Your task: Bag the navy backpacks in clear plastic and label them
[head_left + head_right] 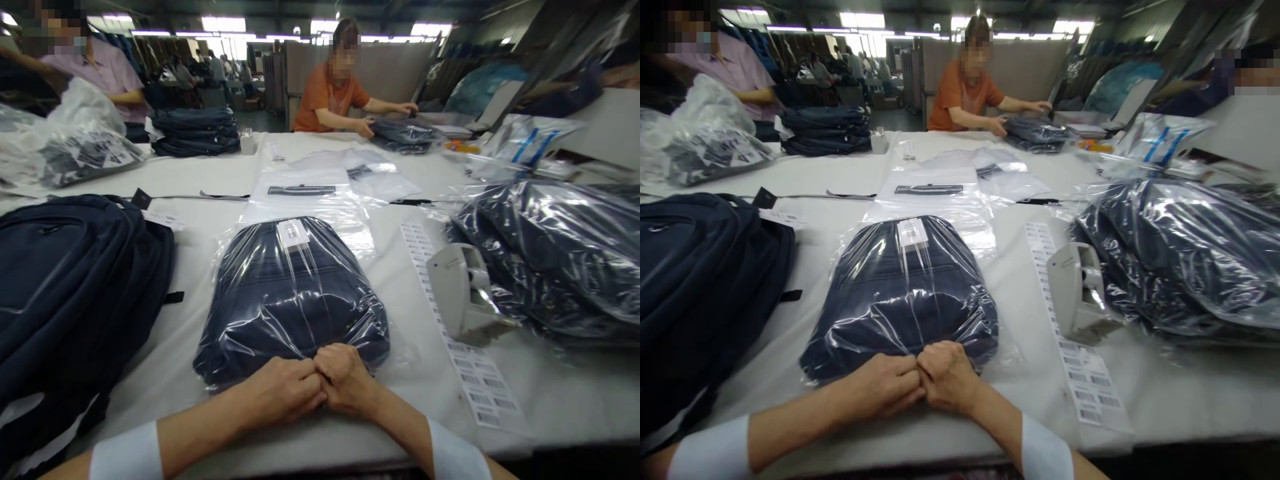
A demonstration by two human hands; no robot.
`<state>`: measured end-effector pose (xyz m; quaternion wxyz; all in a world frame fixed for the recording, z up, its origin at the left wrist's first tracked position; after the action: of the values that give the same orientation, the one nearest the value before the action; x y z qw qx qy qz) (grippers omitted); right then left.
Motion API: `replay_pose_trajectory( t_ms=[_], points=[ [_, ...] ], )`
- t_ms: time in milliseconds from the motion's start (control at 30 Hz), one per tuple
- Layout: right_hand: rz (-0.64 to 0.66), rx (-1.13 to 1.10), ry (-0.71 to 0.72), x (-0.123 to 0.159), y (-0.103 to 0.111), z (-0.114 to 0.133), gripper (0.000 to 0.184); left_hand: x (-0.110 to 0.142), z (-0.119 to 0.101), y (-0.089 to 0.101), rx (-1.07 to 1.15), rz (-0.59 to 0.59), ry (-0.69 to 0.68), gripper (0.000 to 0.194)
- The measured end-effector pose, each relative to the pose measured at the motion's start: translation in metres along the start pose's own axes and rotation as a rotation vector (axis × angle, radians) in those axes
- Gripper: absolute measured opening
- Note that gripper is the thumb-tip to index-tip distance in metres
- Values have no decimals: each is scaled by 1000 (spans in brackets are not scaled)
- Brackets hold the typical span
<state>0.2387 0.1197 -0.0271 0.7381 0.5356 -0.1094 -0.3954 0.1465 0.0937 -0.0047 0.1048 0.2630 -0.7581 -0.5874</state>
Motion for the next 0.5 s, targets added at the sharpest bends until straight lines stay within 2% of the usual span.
replay_pose_trajectory(
  t_ms=[67,133,233,300,367,433,467,500],
  points=[
    [47,-8,-31,-1,-2,-2,16,-3,9,-3,55,2,68,23],
    [118,-72,-53,-4,7,-5,15,-2,12,-9,80,32,108,18],
    [183,-284,-152,-1,49,-20,24,0,13,-16,88,78,154,16],
    [147,-330,-236,14,88,-39,44,-1,14,-16,94,86,174,16],
    [83,-210,-267,36,121,-59,82,-2,15,-16,115,74,180,15],
    [50,-69,-258,60,137,-75,111,-3,16,-15,140,47,180,15],
    [37,-27,-259,71,138,-80,115,-3,16,-15,152,39,179,16],
    [9,-8,-269,79,137,-85,108,-2,16,-16,160,39,178,16]
  ],
)
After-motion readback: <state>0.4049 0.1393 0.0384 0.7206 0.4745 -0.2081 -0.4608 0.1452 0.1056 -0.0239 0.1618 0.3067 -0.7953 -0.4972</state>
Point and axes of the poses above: each hand's wrist, its own x-axis away from the middle knuckle, its own y-axis out of the back of the hand, z = x × y, the point moved 6 cm from there along -x, towards the middle knuckle, and after that the axes turned 7 degrees about -y, right-handed, at the moved point
